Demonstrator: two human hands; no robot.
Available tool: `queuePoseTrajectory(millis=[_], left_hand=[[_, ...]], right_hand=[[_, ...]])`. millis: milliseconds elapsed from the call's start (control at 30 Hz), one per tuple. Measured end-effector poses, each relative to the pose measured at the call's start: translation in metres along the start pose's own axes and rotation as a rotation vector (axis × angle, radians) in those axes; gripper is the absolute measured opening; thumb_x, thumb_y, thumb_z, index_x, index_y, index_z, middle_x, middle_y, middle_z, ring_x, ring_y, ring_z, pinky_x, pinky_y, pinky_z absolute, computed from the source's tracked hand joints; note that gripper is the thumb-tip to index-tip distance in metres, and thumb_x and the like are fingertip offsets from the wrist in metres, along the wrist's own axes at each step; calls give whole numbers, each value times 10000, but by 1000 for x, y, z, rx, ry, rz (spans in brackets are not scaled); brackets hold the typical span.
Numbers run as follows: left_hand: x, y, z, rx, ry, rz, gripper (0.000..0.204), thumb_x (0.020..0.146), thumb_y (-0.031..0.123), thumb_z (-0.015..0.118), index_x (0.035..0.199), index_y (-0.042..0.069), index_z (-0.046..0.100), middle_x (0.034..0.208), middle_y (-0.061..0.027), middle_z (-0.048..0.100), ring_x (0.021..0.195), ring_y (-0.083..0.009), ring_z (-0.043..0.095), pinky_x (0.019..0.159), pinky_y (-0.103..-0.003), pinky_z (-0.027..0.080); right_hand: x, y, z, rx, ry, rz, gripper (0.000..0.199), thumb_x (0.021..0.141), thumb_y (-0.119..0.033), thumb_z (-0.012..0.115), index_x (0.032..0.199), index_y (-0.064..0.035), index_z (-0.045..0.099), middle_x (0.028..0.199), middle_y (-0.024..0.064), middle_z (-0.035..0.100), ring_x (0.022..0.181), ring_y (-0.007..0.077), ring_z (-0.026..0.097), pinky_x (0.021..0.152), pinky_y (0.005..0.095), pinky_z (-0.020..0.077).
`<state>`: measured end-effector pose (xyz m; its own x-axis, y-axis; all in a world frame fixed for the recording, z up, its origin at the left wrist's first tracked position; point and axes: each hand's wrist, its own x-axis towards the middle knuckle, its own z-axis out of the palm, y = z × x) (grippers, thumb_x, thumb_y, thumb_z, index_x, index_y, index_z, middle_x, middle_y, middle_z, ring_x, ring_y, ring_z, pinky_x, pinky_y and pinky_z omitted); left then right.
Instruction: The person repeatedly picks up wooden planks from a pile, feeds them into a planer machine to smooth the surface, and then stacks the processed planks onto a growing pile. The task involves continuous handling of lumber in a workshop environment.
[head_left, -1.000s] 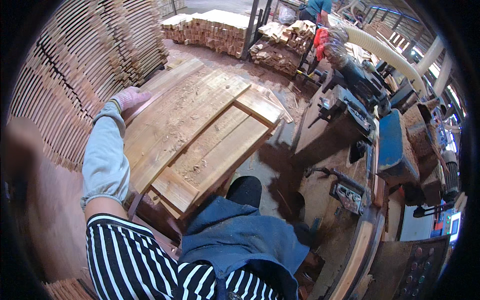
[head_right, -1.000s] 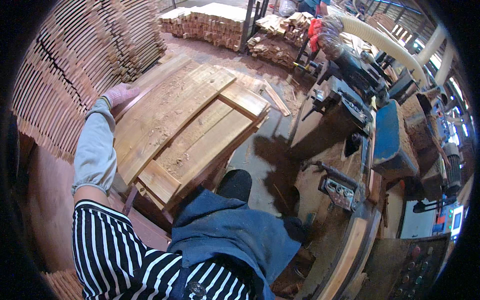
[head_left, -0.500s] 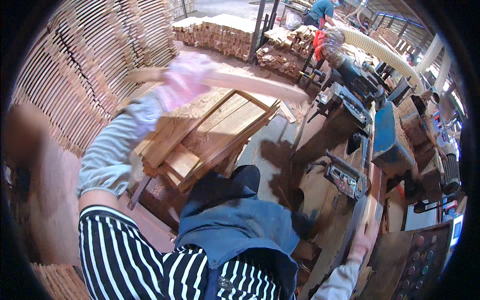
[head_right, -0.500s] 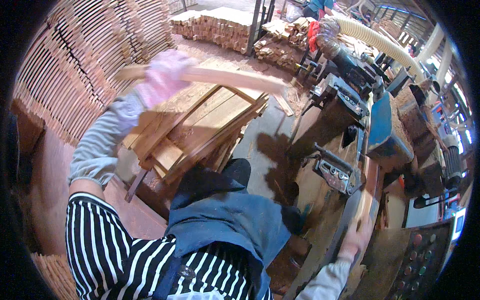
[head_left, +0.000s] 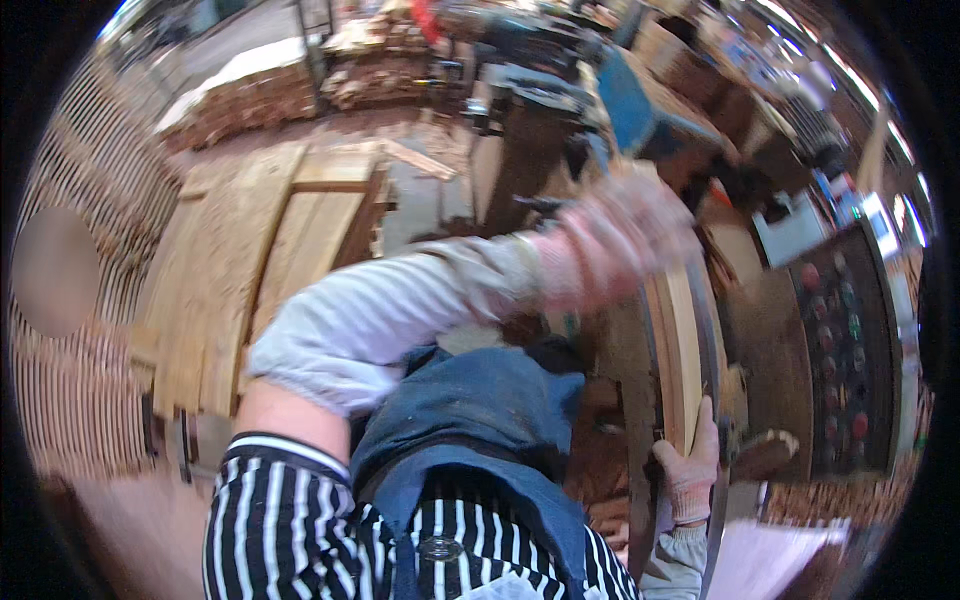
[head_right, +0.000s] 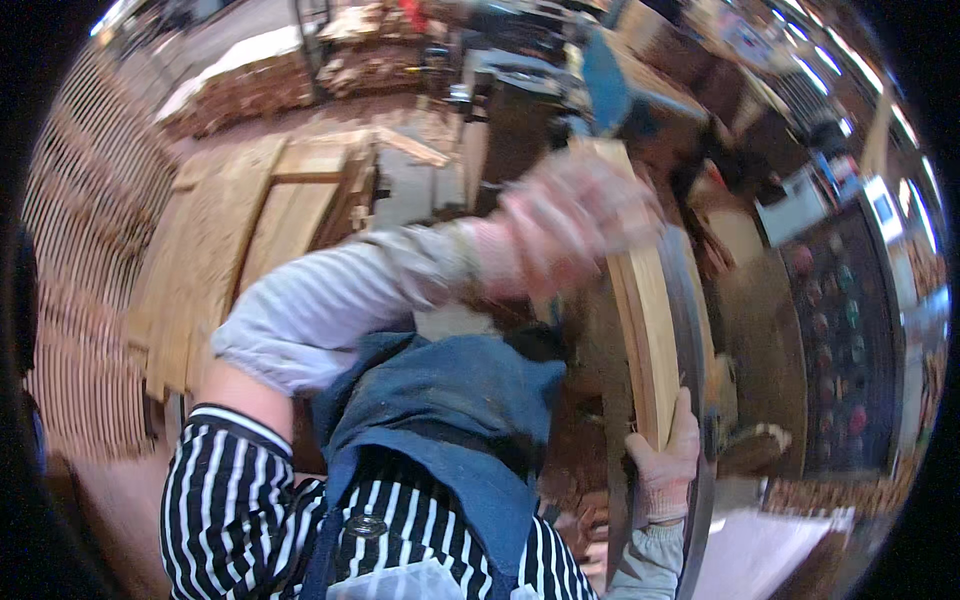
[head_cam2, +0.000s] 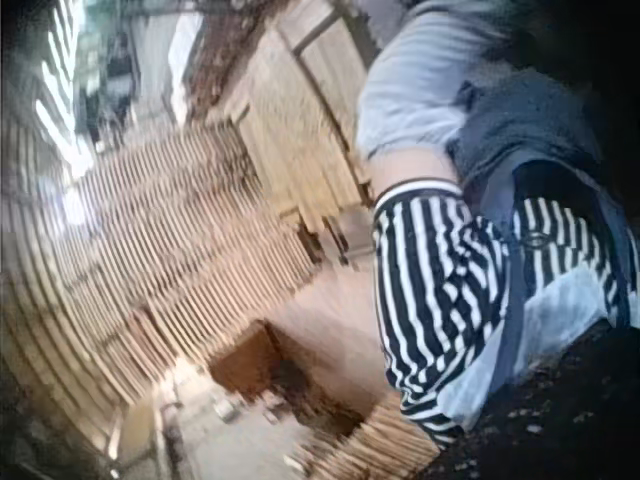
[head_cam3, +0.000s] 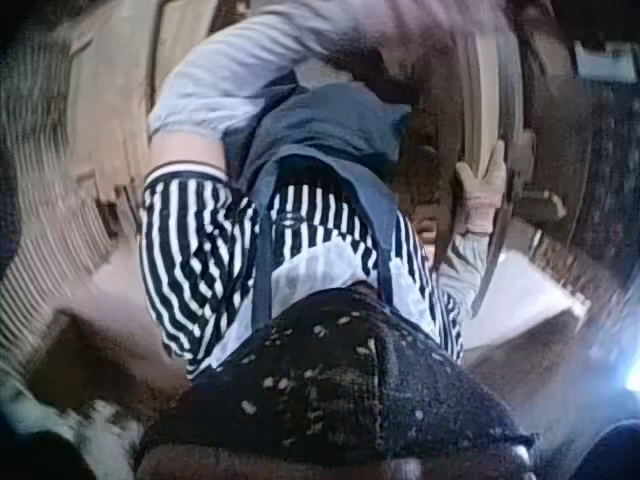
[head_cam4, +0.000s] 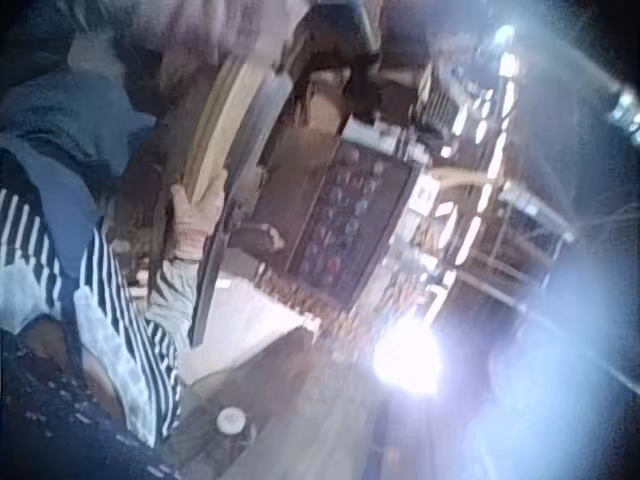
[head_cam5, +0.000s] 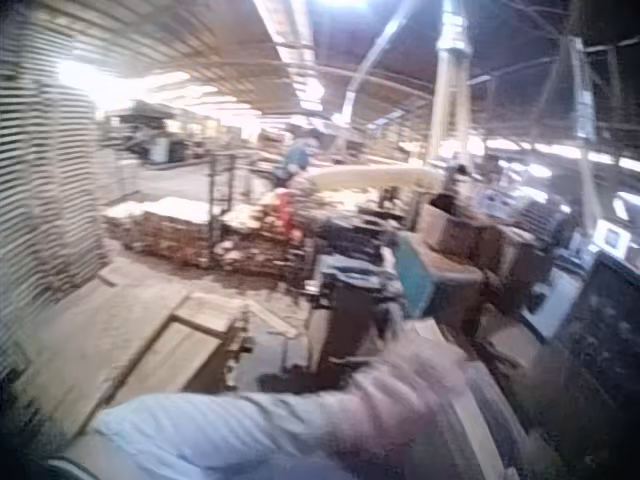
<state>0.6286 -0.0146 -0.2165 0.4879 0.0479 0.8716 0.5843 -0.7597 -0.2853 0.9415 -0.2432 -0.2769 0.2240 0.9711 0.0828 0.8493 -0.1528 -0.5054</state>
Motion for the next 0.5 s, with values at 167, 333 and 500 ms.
queuePoseTrajectory(millis=[167,333,500], left_hand=[[-122,-157,-69,144,-479,-514,676,876,228,775,1489,85,528,1398,-165,623,1342,-346,548,1174,-448,408],[-353,-265,-283,875,-946,-1247,673,980,318,635,1567,55,436,1544,-188,521,1441,-357,474,1199,-451,371],[-437,-203,-391,261,-617,-1558,480,973,398,571,1062,-49,721,1051,-256,732,1000,-373,674,881,-439,504]], right_hand=[[-105,96,-17,-454,154,245,986,671,-285,839,1540,-27,450,1337,259,583,1197,443,575,1046,497,464],[-65,65,3,-465,444,46,901,739,-202,817,1547,-49,450,1365,242,578,1253,449,536,1094,527,416],[60,50,24,-140,632,2,887,816,-181,757,1597,-52,355,1487,296,476,1327,485,480,1144,536,386]])
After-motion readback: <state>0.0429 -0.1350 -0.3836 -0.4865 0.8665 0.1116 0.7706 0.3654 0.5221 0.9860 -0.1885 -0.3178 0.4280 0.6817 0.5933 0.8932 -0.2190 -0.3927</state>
